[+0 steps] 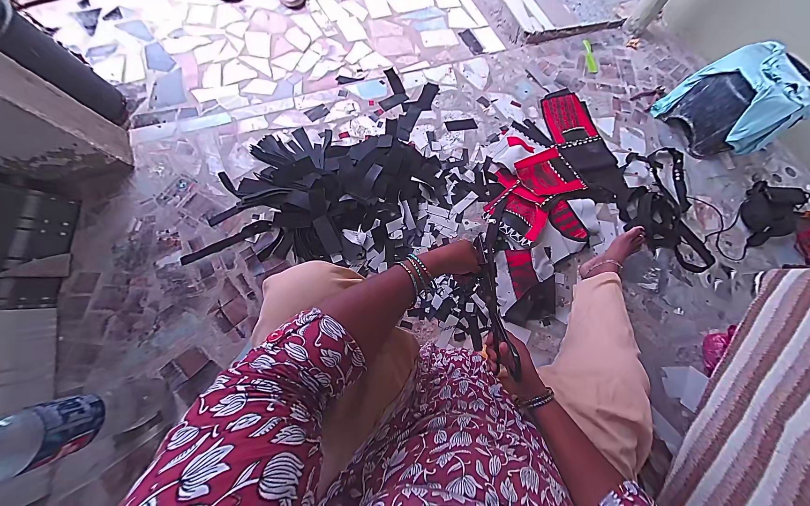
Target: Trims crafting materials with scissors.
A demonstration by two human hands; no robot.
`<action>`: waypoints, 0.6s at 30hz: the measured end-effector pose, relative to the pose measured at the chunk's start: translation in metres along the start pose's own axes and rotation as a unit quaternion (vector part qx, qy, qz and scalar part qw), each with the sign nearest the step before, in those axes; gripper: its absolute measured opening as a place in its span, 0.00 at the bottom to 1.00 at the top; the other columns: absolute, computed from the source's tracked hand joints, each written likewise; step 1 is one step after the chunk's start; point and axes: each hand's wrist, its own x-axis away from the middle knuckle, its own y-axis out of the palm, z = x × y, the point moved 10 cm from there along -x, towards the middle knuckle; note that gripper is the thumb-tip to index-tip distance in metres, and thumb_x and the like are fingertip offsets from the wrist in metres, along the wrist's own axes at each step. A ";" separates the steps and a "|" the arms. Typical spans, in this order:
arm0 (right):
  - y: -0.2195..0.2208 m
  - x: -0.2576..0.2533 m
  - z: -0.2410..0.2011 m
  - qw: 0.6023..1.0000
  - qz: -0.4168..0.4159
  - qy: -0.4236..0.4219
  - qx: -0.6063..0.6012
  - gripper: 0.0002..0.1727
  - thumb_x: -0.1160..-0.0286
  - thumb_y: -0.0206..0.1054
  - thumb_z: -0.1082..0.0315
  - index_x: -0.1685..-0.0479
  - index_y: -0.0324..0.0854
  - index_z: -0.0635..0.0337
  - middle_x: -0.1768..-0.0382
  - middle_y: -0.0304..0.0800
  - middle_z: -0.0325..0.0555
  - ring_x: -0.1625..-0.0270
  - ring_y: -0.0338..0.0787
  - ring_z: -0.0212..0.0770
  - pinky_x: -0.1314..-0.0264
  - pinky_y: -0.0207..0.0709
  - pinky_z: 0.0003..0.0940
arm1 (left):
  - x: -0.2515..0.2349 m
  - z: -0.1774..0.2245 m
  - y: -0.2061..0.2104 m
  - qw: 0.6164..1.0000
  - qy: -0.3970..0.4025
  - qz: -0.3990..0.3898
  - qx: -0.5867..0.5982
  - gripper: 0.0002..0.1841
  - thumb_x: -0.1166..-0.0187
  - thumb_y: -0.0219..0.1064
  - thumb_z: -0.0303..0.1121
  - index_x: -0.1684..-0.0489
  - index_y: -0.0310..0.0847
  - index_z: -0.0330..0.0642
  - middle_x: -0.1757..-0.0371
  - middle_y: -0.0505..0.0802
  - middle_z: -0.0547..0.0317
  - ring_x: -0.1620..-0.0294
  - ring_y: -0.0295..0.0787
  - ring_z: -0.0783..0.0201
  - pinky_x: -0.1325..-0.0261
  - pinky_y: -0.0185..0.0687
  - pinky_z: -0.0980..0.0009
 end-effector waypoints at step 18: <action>-0.006 0.002 -0.005 0.998 0.058 0.024 -0.007 0.13 0.20 0.61 0.54 0.61 0.75 0.54 0.84 0.74 0.23 0.84 0.76 0.21 0.78 0.76 0.18 | -0.003 -0.010 -0.012 0.998 -0.023 0.021 -0.046 0.11 0.15 0.65 0.32 0.47 0.85 0.32 0.60 0.90 0.46 0.67 0.82 0.58 0.60 0.79 0.58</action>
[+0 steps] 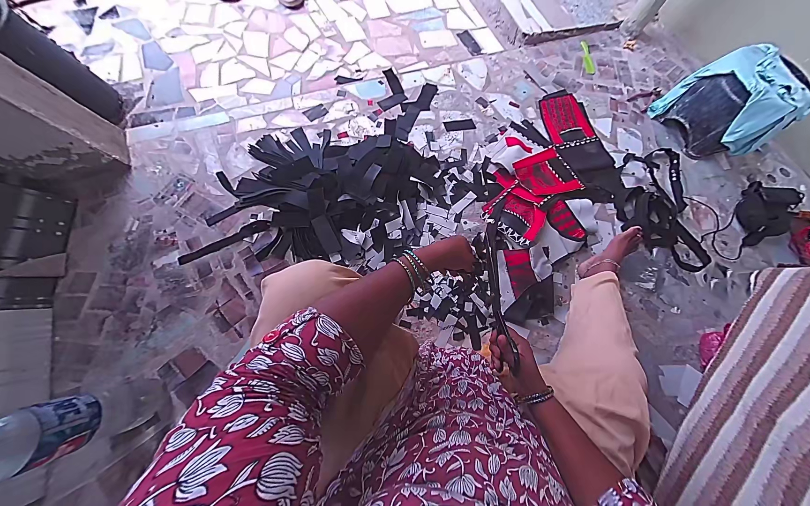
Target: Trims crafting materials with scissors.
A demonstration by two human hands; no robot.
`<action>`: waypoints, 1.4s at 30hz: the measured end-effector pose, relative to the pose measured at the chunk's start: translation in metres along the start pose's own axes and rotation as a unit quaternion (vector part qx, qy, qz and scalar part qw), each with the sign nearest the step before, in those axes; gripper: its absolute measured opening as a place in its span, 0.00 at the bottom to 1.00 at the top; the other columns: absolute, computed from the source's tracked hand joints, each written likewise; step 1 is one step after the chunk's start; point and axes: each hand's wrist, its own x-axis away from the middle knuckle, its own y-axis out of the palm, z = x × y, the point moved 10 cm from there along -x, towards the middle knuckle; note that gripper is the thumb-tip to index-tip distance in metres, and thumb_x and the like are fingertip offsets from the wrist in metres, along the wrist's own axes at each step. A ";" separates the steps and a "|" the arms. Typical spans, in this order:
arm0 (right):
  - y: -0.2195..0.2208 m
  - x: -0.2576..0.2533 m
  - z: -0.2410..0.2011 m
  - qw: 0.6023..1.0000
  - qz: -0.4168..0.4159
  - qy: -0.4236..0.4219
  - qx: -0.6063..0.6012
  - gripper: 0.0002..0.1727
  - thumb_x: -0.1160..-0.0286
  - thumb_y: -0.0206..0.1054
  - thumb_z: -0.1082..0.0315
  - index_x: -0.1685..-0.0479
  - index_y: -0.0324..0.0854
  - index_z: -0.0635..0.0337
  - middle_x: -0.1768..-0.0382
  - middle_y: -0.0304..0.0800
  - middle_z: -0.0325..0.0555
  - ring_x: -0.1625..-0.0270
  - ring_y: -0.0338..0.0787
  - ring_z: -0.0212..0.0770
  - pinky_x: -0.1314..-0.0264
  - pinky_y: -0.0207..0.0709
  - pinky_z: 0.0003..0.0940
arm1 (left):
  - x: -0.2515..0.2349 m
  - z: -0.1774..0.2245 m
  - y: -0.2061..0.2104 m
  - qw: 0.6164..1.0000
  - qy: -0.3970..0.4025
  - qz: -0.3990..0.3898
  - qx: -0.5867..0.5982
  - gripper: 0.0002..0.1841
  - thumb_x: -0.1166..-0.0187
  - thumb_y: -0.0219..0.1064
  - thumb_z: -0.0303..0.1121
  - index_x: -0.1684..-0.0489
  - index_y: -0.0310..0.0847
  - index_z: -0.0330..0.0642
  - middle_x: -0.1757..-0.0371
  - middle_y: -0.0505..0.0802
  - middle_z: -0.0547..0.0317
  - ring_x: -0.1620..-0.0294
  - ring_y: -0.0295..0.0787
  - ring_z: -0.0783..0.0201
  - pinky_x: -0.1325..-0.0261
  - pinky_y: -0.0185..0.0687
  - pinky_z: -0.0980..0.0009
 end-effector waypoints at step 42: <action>0.014 0.001 0.009 0.995 -0.084 0.002 0.047 0.42 0.46 0.73 0.24 0.54 0.75 0.55 0.79 0.77 0.22 0.80 0.78 0.21 0.74 0.77 0.19 | 0.006 0.014 -0.015 0.996 0.073 0.059 0.014 0.16 0.25 0.78 0.30 0.49 0.82 0.27 0.59 0.89 0.43 0.63 0.85 0.57 0.50 0.82 0.56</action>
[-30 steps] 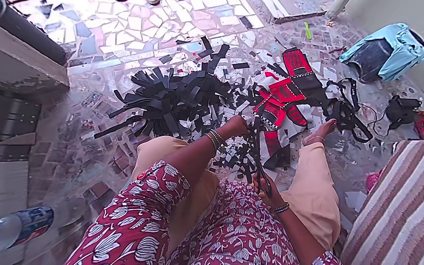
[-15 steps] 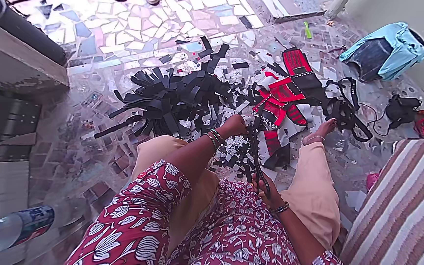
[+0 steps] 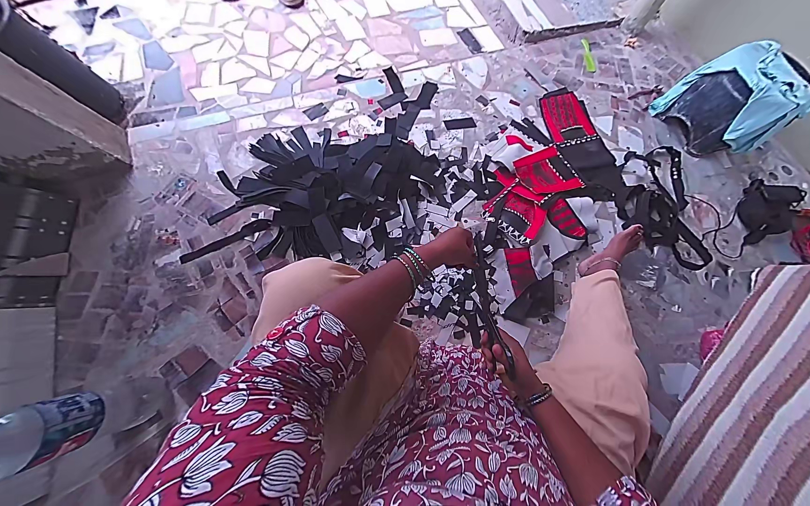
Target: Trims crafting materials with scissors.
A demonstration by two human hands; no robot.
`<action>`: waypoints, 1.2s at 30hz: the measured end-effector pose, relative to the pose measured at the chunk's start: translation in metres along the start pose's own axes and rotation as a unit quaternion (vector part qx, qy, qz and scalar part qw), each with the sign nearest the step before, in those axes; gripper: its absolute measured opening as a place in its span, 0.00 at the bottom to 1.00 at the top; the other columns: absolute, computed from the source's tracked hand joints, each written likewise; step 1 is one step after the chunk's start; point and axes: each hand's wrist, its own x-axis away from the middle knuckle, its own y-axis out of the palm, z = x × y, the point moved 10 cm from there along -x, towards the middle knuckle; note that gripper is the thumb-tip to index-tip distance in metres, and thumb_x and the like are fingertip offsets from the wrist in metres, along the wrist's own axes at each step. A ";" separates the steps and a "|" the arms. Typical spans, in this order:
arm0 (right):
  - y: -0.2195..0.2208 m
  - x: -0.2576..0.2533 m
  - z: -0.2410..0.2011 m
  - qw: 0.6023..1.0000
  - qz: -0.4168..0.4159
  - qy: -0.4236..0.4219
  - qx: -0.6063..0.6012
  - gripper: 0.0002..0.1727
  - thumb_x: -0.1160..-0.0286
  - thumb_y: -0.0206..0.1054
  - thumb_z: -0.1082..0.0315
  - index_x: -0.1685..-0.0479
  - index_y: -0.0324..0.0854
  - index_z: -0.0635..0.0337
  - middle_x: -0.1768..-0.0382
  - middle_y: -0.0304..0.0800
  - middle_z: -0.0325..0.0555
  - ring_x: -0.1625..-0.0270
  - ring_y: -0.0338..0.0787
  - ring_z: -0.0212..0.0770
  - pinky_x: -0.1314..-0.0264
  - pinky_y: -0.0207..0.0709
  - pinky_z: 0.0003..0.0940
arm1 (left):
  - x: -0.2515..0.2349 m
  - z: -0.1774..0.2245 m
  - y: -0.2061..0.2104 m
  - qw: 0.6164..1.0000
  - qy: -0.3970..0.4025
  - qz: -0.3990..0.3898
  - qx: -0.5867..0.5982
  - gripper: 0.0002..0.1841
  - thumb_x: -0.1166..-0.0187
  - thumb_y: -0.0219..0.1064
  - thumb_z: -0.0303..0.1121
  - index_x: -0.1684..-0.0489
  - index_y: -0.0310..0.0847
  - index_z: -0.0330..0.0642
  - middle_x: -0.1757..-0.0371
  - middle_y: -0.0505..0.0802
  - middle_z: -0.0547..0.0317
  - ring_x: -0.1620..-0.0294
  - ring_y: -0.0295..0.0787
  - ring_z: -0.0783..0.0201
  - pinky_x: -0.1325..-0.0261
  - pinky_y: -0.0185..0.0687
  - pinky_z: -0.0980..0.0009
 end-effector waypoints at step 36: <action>-0.004 0.002 -0.004 0.999 0.020 -0.019 -0.029 0.28 0.33 0.73 0.36 0.58 0.76 0.52 0.82 0.76 0.20 0.83 0.76 0.19 0.78 0.74 0.16 | 0.005 -0.009 0.008 0.996 -0.067 -0.048 -0.014 0.12 0.12 0.63 0.33 0.49 0.85 0.31 0.63 0.88 0.50 0.69 0.78 0.63 0.60 0.76 0.62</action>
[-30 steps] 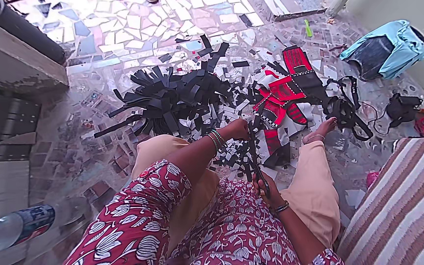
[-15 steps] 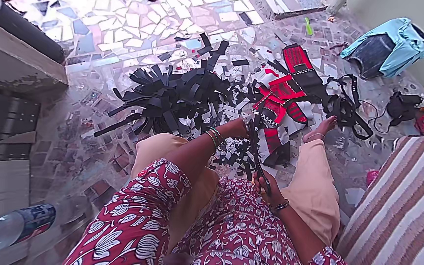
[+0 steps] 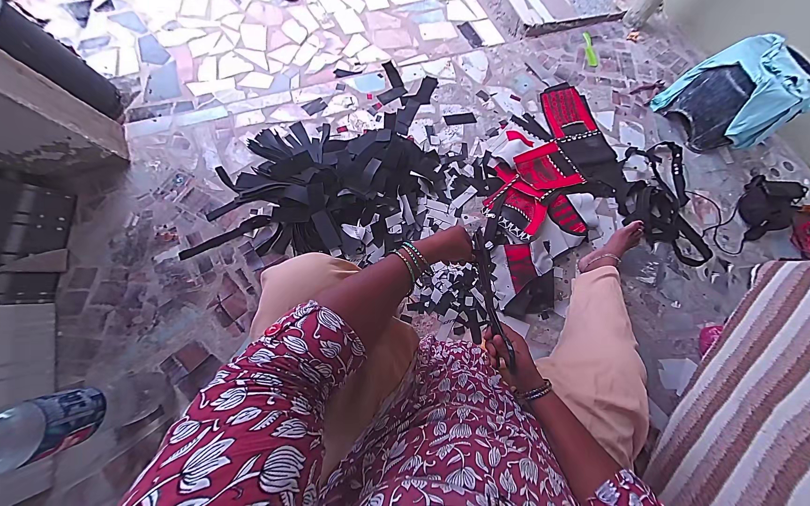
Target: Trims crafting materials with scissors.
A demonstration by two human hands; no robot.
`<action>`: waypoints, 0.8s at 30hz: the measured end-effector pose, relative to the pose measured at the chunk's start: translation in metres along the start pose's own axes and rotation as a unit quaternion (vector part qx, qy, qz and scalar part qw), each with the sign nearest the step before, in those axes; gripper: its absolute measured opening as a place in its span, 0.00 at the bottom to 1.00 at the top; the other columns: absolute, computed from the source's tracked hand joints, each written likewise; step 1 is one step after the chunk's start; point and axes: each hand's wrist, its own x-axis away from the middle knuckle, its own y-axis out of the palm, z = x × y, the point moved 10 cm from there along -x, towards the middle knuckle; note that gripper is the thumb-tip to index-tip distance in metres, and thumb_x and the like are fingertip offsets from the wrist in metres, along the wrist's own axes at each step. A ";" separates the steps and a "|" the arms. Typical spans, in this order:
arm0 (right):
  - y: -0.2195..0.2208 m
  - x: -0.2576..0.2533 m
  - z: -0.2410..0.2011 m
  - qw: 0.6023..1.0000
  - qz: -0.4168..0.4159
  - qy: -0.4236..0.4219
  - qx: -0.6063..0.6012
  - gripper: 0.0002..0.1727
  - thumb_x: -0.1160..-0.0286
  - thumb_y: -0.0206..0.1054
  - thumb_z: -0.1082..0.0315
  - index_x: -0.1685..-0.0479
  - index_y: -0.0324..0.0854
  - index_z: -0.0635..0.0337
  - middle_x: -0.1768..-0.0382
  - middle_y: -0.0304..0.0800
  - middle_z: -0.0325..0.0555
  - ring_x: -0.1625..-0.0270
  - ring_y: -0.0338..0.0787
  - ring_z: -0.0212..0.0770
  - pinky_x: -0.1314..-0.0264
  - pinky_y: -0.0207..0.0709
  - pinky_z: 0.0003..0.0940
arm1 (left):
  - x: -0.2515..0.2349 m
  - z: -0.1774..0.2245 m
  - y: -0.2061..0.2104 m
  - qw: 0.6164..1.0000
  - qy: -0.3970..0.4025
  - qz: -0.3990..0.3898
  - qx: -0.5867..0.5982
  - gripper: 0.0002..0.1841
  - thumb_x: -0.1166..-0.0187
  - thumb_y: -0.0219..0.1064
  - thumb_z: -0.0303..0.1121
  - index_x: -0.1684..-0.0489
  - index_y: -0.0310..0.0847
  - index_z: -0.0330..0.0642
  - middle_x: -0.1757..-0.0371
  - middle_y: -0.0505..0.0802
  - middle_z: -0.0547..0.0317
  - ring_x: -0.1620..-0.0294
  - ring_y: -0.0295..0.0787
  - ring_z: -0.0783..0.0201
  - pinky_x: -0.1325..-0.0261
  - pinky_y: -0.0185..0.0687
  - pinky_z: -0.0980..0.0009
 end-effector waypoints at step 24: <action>-0.001 0.000 0.002 1.000 0.012 0.015 0.017 0.20 0.23 0.67 0.47 0.58 0.75 0.55 0.83 0.75 0.22 0.82 0.77 0.20 0.77 0.75 0.18 | -0.007 0.001 0.014 0.998 0.007 -0.019 -0.055 0.14 0.13 0.64 0.34 0.49 0.85 0.28 0.60 0.90 0.45 0.65 0.82 0.59 0.54 0.79 0.57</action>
